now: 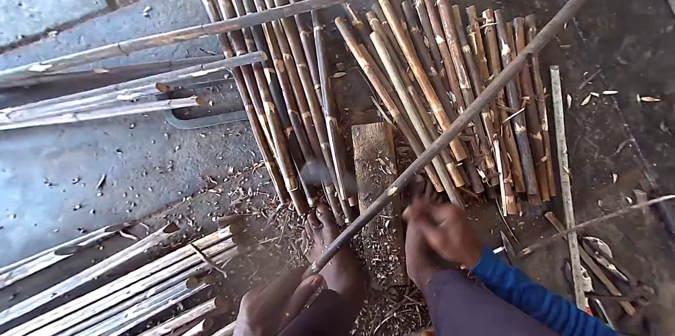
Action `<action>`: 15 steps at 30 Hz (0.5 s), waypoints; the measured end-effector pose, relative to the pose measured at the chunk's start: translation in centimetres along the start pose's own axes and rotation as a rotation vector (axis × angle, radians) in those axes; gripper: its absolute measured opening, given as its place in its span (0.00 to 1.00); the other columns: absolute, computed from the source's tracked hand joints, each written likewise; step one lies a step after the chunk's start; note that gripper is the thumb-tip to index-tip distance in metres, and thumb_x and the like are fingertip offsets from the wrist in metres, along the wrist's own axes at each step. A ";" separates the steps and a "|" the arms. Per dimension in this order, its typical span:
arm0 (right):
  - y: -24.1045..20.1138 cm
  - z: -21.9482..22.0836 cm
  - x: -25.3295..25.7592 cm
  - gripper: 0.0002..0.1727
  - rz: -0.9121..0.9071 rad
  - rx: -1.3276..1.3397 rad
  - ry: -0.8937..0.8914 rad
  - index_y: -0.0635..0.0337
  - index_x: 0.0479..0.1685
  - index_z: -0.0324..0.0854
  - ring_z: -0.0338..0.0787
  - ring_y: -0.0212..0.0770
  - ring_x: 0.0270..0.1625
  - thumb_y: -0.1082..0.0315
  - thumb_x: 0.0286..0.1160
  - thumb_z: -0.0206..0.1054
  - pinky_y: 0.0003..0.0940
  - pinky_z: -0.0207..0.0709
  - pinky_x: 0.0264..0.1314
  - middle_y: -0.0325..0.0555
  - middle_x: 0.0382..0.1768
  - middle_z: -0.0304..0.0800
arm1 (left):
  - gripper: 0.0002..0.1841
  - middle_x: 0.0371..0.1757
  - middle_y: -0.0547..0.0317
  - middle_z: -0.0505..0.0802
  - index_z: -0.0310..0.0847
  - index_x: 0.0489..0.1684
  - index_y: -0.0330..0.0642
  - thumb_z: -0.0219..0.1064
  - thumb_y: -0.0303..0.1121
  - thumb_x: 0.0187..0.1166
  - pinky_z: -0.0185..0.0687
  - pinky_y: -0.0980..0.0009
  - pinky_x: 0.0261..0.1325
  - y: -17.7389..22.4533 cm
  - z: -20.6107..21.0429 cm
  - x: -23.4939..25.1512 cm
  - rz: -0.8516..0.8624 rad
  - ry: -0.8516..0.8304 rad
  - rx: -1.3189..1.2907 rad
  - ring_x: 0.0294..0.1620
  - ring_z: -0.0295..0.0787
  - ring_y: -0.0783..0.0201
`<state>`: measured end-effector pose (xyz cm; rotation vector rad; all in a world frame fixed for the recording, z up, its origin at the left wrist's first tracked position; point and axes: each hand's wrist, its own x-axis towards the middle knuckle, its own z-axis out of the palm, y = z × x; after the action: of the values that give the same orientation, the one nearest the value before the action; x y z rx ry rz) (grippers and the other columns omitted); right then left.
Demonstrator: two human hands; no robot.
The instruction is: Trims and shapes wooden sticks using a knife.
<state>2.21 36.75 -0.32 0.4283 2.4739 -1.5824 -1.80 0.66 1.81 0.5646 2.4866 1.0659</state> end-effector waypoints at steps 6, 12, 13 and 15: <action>-0.6 1.1 -0.5 0.32 -0.061 -0.170 -0.099 0.48 0.24 0.89 0.83 0.37 0.21 0.33 0.83 0.57 0.49 0.81 0.26 0.35 0.14 0.80 | 0.23 0.17 0.59 0.85 0.88 0.32 0.40 0.67 0.53 0.84 0.73 0.75 0.21 0.2 0.0 -0.2 0.007 0.036 0.043 0.16 0.77 0.75; -1.1 0.7 -0.1 0.33 0.010 -0.037 -0.062 0.50 0.25 0.86 0.83 0.37 0.19 0.36 0.87 0.52 0.46 0.81 0.23 0.37 0.15 0.81 | 0.27 0.16 0.62 0.86 0.90 0.37 0.45 0.53 0.58 0.90 0.75 0.71 0.19 -0.3 -0.2 -0.7 -0.012 -0.058 0.042 0.15 0.79 0.74; -1.0 1.0 -0.5 0.35 -0.008 -0.108 -0.143 0.50 0.24 0.87 0.83 0.40 0.21 0.32 0.85 0.51 0.50 0.79 0.26 0.38 0.15 0.80 | 0.29 0.16 0.60 0.86 0.90 0.37 0.45 0.51 0.58 0.91 0.76 0.68 0.19 -0.5 -0.3 -0.7 -0.016 -0.082 0.054 0.15 0.80 0.72; -1.0 -0.1 0.2 0.29 0.024 -0.029 -0.052 0.49 0.28 0.88 0.82 0.36 0.20 0.37 0.85 0.55 0.44 0.80 0.24 0.36 0.16 0.82 | 0.30 0.15 0.58 0.86 0.90 0.38 0.44 0.49 0.58 0.91 0.76 0.65 0.18 -0.9 -0.5 -0.4 -0.007 -0.127 0.067 0.14 0.80 0.69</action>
<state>1.71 36.44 0.56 0.4057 2.4403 -1.5272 -1.90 -0.45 1.55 0.6234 2.4186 0.9172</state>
